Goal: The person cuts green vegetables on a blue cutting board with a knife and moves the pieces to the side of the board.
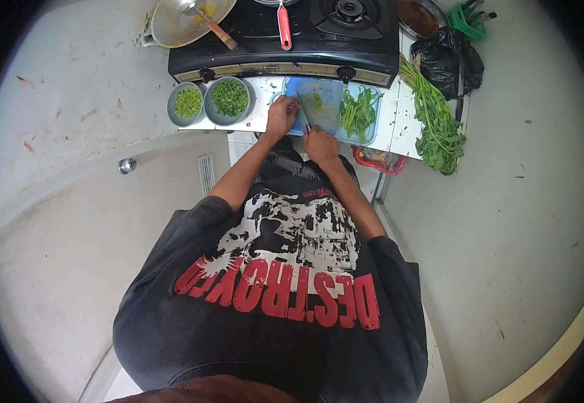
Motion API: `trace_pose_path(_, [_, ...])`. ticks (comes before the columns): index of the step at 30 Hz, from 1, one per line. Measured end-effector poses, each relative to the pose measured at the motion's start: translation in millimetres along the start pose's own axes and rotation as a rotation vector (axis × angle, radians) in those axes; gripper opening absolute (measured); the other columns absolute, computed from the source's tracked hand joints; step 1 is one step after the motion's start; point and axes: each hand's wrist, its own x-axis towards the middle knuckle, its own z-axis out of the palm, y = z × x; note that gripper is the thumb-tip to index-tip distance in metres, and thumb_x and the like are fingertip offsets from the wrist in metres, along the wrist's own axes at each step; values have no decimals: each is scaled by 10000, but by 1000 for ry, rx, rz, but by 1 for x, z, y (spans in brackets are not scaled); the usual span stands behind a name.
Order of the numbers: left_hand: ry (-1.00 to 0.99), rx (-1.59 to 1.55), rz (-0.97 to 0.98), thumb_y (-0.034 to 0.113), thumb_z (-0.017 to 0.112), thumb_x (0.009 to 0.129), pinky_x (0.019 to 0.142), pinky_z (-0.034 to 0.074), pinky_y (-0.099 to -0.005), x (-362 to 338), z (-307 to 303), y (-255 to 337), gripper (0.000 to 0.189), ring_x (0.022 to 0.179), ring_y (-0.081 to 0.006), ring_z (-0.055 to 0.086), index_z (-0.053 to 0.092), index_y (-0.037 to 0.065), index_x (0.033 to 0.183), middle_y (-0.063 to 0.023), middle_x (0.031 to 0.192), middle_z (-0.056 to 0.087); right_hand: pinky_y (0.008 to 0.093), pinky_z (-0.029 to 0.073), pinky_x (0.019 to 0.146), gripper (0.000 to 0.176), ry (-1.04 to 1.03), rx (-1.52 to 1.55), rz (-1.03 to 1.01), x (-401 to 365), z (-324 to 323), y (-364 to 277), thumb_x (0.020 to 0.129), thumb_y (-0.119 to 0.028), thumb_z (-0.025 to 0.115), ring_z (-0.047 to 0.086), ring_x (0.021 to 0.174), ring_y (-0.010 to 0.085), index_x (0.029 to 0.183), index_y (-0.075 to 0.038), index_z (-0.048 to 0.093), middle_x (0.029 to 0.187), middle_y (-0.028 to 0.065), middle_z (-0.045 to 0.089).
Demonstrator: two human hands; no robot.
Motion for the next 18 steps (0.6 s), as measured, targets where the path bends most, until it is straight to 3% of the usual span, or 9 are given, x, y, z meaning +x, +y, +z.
trace_pose_path(6, [-14,28,14,-54,674,802,731,562,-372,0,-2,0,133,774,-282,687,693,12,916,-144,858,631,549,562,783,408,12,-8,-12,16,10,-3,999,-347,500,706,826,464,994,34,645,869,292,708])
trace_pose_path(9, [-11,14,16,-41,661,798,720,548,-410,0,-2,-1,112,770,-342,665,669,11,897,-171,853,595,546,564,772,405,36,3,-8,15,14,-4,1000,-348,501,706,820,462,995,33,638,855,292,707])
trace_pose_path(18, [5,12,43,-43,653,796,722,550,-414,-2,-4,4,120,767,-343,664,667,10,903,-166,844,592,518,581,746,359,23,-3,29,-4,7,-2,963,-314,557,726,811,422,947,34,643,871,276,716])
